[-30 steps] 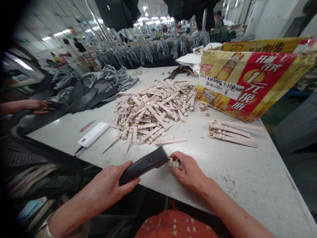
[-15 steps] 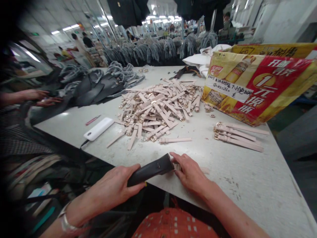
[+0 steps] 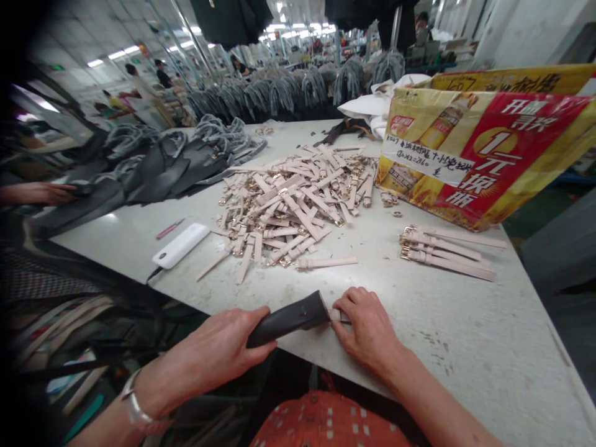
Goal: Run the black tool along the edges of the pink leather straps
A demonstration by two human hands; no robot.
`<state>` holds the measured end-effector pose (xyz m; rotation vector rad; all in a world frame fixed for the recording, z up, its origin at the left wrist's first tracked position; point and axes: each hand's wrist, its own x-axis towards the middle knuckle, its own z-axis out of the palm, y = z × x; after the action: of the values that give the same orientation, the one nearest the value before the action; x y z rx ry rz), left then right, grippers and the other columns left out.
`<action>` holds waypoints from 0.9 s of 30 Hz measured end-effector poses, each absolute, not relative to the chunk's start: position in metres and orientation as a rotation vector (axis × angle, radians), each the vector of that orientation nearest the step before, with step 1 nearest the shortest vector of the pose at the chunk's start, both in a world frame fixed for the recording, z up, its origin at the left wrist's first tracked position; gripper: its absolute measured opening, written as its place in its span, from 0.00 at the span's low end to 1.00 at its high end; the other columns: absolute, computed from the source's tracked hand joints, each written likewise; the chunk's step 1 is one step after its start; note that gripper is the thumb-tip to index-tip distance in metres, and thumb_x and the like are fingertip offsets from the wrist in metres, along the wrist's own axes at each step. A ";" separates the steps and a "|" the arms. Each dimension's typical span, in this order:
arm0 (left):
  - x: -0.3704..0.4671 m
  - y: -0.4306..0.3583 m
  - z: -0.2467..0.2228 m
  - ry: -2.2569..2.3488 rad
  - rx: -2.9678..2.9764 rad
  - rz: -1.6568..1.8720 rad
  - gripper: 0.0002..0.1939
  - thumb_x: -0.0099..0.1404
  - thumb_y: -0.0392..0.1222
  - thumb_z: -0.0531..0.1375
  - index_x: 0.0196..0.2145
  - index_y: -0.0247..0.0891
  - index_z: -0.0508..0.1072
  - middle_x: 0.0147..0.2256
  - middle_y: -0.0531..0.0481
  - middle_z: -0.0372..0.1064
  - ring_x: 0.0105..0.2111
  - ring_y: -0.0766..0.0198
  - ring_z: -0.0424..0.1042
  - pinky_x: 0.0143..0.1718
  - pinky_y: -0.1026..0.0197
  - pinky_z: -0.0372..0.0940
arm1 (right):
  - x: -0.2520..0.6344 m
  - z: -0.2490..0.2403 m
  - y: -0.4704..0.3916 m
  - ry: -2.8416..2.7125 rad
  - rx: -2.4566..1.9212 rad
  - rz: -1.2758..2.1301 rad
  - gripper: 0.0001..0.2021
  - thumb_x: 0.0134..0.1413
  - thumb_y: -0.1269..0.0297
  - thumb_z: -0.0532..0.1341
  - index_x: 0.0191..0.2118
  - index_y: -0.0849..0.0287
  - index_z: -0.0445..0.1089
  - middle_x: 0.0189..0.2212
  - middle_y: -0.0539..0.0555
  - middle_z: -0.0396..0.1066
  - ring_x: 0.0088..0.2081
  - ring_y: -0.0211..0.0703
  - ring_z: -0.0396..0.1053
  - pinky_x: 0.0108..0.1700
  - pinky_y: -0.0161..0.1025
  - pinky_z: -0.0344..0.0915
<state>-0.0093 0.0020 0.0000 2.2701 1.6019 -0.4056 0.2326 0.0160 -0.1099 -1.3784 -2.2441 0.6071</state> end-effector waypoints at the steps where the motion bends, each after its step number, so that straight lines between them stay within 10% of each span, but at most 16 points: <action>1: -0.007 0.002 0.003 1.600 2.281 -0.422 0.13 0.62 0.49 0.51 0.37 0.40 0.69 0.30 0.47 0.71 0.33 0.57 0.73 0.33 0.61 0.62 | 0.234 -0.110 0.016 -2.242 -1.362 0.625 0.06 0.52 0.65 0.58 0.36 0.57 0.71 0.33 0.55 0.66 0.38 0.46 0.62 0.41 0.43 0.58; 27: 0.015 0.027 0.002 1.475 2.260 -0.328 0.13 0.60 0.50 0.53 0.34 0.39 0.70 0.30 0.47 0.72 0.32 0.59 0.72 0.32 0.62 0.62 | 0.250 -0.123 0.019 -2.087 -1.205 0.832 0.13 0.47 0.74 0.58 0.41 0.56 0.71 0.57 0.57 0.58 0.54 0.51 0.61 0.54 0.50 0.60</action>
<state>0.0150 0.0268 0.0018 2.2599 1.4751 -0.3278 0.2502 0.0191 -0.1234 -1.2049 -2.0869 0.8317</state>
